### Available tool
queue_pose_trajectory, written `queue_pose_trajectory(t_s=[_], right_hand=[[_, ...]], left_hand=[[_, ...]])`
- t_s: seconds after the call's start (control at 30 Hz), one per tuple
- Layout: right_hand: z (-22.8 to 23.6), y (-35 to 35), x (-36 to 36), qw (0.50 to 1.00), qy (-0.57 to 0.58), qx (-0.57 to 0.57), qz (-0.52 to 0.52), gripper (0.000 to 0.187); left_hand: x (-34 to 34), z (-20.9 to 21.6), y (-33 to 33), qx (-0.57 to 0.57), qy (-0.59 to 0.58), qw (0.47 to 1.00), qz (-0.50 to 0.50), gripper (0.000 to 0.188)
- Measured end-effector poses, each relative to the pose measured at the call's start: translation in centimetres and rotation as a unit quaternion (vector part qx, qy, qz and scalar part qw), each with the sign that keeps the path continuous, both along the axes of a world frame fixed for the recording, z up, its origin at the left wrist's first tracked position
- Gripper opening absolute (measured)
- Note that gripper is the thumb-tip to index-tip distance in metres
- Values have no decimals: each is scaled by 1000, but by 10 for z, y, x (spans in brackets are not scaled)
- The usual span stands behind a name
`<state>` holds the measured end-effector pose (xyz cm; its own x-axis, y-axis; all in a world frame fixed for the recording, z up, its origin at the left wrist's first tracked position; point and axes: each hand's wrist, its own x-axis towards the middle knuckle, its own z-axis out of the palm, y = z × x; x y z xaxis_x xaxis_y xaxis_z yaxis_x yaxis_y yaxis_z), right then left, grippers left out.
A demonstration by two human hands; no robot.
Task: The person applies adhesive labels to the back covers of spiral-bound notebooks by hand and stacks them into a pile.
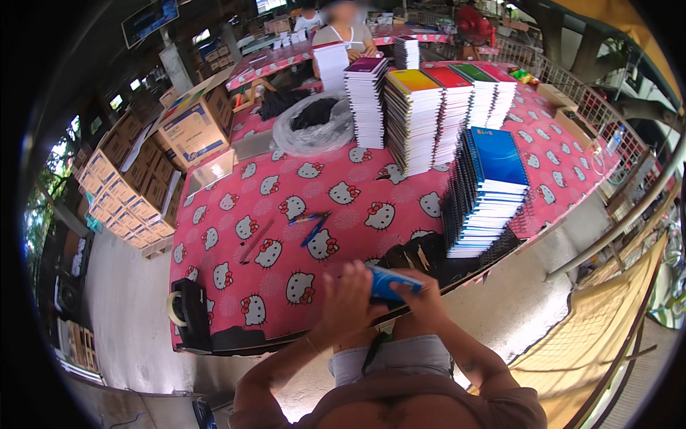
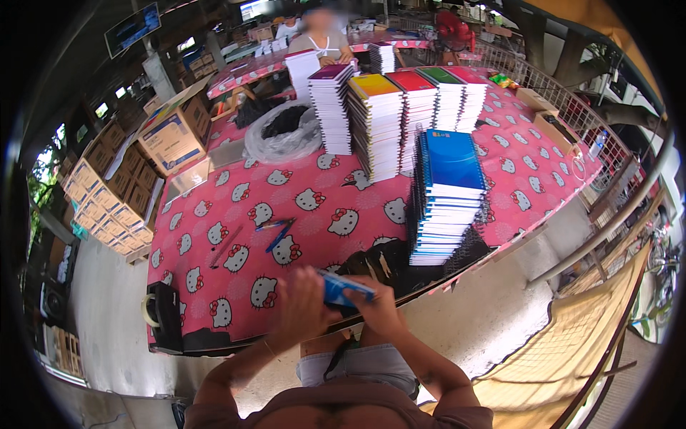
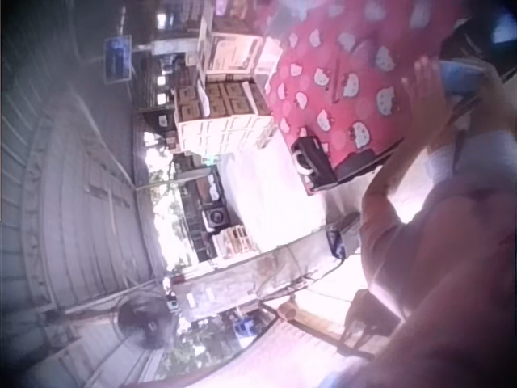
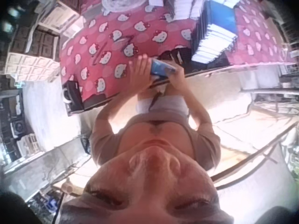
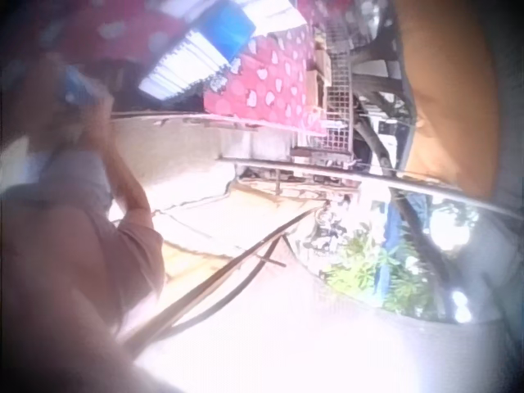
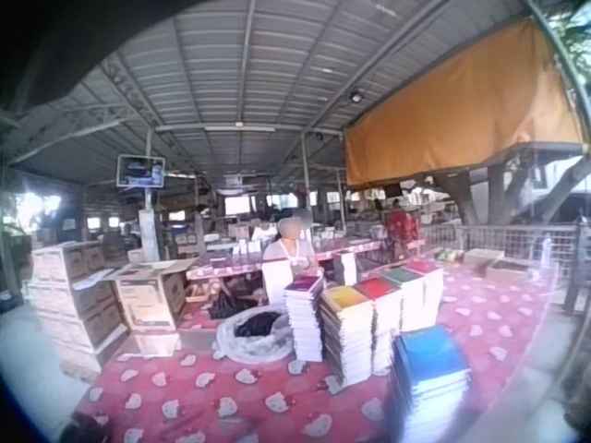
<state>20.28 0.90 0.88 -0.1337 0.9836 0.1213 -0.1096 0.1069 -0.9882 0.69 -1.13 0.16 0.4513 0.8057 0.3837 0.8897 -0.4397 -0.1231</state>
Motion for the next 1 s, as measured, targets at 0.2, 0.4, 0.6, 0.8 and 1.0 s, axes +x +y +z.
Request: queue_pose_trajectory(t_s=[0.2,0.4,0.6,0.8,1.0], right_hand=[[-2,-5,11,999,20,-36,-5,29],[7,-11,6,999,34,-31,8,30],[-6,-7,5,999,-7,-10,35,28],[-4,-3,6,994,-92,52,21,24],[-27,17,14,998,-19,55,8,28]], left_hand=[[8,27,13,10,26,998,-47,80],[8,26,25,7,-6,995,-101,84],[19,50,37,45,42,997,-50,86],[32,55,30,19,25,999,-29,86],[31,-11,9,5,-27,987,-155,78]])
